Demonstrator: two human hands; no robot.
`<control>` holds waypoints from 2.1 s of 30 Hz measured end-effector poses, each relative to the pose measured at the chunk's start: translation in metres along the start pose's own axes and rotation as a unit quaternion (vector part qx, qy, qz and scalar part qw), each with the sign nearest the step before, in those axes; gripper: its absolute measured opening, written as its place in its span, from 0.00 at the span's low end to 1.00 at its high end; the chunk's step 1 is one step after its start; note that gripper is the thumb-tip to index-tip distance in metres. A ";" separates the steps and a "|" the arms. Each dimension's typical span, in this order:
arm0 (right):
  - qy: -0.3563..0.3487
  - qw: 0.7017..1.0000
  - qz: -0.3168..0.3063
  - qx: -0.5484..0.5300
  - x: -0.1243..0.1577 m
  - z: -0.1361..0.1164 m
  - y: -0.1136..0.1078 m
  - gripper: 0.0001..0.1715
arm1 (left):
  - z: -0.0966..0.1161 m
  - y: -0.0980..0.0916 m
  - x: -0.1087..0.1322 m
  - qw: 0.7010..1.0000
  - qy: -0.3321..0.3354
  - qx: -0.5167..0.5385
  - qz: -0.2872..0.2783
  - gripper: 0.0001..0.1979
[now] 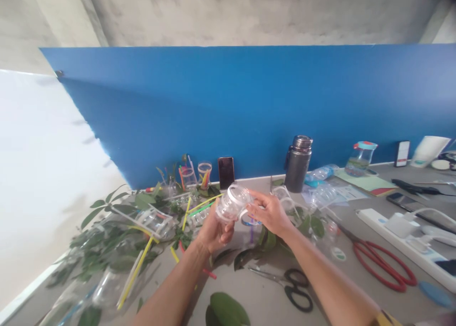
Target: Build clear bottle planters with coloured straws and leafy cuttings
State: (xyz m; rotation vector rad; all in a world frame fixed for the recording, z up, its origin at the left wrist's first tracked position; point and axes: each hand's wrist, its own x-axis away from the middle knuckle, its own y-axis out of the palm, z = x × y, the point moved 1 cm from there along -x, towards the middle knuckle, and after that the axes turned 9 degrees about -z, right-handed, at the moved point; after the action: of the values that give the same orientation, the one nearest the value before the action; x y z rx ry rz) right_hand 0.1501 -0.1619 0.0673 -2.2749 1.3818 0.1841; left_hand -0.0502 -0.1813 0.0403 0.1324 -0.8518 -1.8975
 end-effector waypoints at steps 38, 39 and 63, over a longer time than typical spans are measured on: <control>0.010 0.992 0.108 0.069 -0.004 -0.006 -0.008 0.18 | 0.007 0.007 0.004 0.938 0.324 -0.012 0.121 0.15; 0.006 0.991 0.112 0.067 -0.003 -0.007 -0.007 0.18 | 0.007 0.007 0.004 0.935 0.330 -0.010 0.126 0.14; -0.010 0.989 0.144 0.030 -0.001 -0.020 -0.005 0.14 | 0.002 0.007 0.009 0.975 0.193 0.104 0.026 0.17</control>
State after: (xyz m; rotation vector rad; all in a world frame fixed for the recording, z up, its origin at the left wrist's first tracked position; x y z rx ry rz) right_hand 0.1511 -0.1679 0.0868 -2.0107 1.6791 0.2525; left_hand -0.0502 -0.1893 0.0478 0.5816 -0.7740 -1.6550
